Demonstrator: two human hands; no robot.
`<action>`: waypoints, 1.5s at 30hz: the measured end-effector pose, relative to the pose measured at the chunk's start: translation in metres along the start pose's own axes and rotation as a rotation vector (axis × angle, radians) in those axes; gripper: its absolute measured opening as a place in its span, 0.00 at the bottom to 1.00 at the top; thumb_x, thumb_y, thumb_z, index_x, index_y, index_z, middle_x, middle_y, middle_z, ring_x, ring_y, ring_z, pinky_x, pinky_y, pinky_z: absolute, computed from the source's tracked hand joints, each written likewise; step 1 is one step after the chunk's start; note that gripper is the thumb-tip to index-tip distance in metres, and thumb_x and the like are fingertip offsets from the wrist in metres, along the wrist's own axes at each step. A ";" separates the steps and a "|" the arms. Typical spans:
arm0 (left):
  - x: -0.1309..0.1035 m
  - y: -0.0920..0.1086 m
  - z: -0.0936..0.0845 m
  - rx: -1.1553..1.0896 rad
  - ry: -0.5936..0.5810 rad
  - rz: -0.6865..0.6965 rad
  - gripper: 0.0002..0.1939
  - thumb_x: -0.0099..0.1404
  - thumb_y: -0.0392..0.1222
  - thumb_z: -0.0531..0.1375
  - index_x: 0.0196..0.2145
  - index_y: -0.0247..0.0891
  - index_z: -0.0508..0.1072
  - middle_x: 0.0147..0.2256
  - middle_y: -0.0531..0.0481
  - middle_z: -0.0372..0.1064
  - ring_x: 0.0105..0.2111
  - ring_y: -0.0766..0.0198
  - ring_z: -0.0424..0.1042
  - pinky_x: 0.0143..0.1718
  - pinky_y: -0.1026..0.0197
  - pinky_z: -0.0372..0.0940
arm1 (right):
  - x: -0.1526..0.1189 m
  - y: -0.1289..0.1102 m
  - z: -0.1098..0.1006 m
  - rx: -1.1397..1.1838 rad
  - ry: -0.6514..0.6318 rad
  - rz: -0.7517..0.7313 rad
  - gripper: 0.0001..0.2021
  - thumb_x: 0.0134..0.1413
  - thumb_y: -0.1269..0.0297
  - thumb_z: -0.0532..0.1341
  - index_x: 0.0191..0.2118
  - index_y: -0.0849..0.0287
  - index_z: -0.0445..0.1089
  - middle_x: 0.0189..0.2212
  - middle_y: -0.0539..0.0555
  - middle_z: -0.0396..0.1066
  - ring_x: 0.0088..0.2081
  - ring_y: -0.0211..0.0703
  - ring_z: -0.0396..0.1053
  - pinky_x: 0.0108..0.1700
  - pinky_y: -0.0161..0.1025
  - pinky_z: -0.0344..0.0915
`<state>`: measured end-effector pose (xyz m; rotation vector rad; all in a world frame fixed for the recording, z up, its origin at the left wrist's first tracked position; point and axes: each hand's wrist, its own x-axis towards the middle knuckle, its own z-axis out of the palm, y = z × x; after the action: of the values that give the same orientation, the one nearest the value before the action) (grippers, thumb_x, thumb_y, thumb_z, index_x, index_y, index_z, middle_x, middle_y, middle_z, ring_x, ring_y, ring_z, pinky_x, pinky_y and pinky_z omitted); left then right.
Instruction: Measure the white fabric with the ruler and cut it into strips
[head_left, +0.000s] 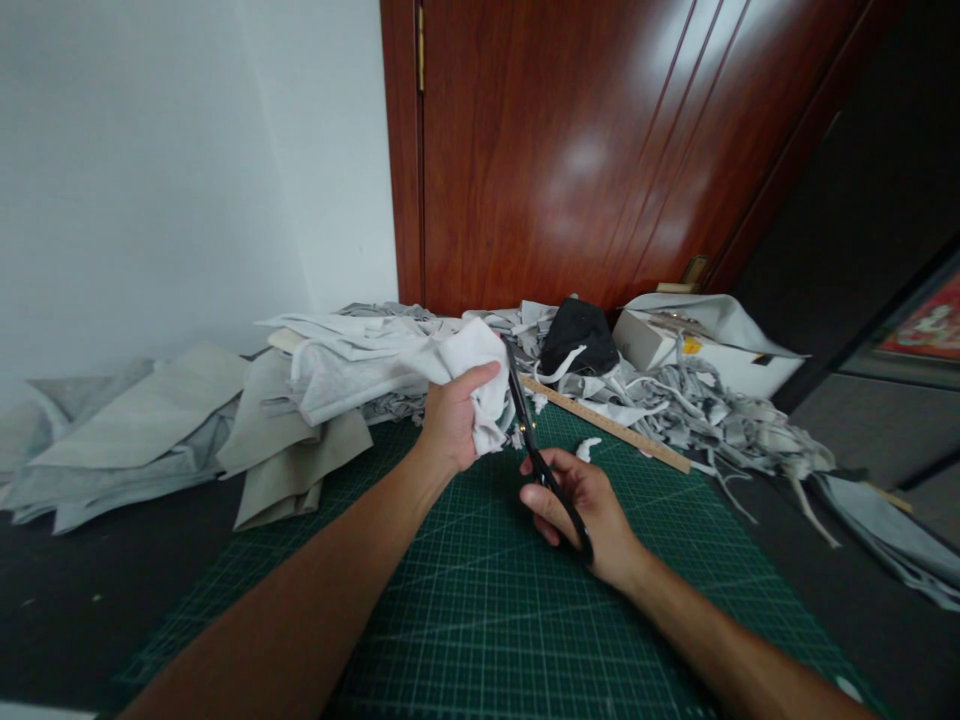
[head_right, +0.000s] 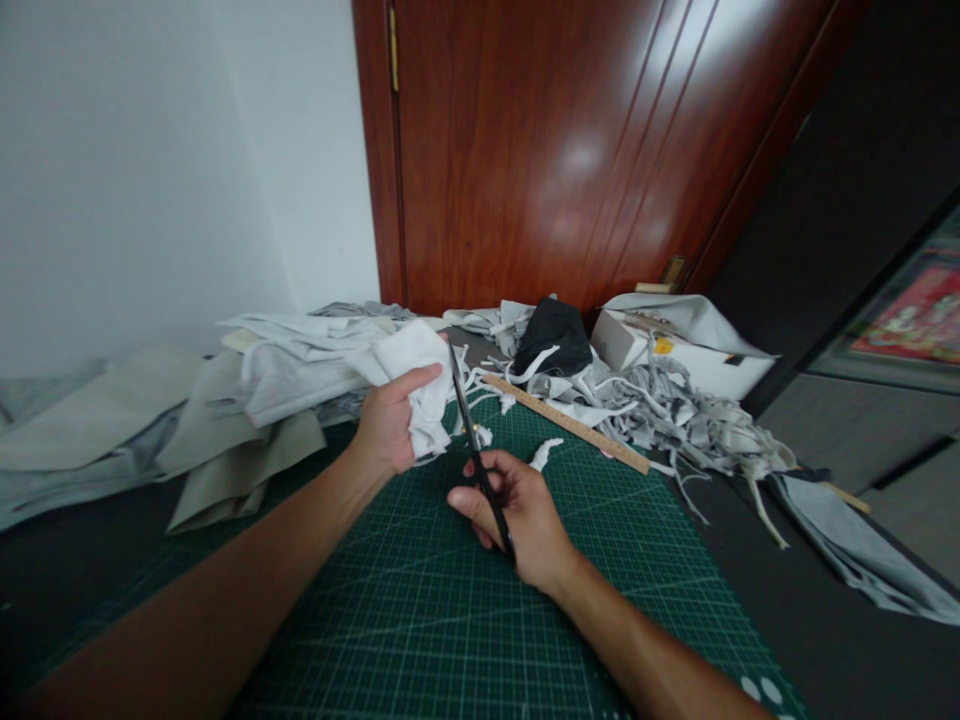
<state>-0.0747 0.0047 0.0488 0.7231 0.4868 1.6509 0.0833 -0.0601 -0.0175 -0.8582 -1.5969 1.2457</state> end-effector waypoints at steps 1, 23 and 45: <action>0.000 0.000 0.000 -0.004 0.003 0.003 0.26 0.45 0.38 0.76 0.45 0.37 0.80 0.45 0.43 0.82 0.45 0.48 0.81 0.44 0.51 0.75 | 0.000 0.000 0.000 0.003 0.001 0.002 0.24 0.54 0.43 0.73 0.42 0.57 0.68 0.17 0.40 0.61 0.15 0.32 0.56 0.18 0.31 0.48; 0.010 -0.010 -0.006 0.124 0.118 0.262 0.23 0.50 0.44 0.77 0.43 0.39 0.79 0.46 0.45 0.82 0.47 0.49 0.80 0.52 0.48 0.73 | -0.001 0.006 0.001 0.071 -0.029 -0.004 0.26 0.48 0.43 0.76 0.41 0.56 0.69 0.20 0.41 0.65 0.16 0.32 0.61 0.18 0.30 0.54; 0.007 -0.016 -0.014 0.382 0.060 0.496 0.13 0.59 0.46 0.74 0.41 0.41 0.81 0.44 0.47 0.82 0.49 0.54 0.79 0.58 0.55 0.68 | 0.000 0.002 0.000 0.012 -0.019 0.005 0.29 0.49 0.36 0.72 0.41 0.56 0.68 0.18 0.42 0.64 0.16 0.34 0.60 0.18 0.32 0.53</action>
<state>-0.0733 0.0163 0.0293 1.1467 0.7179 2.0706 0.0836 -0.0593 -0.0190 -0.8457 -1.6016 1.2698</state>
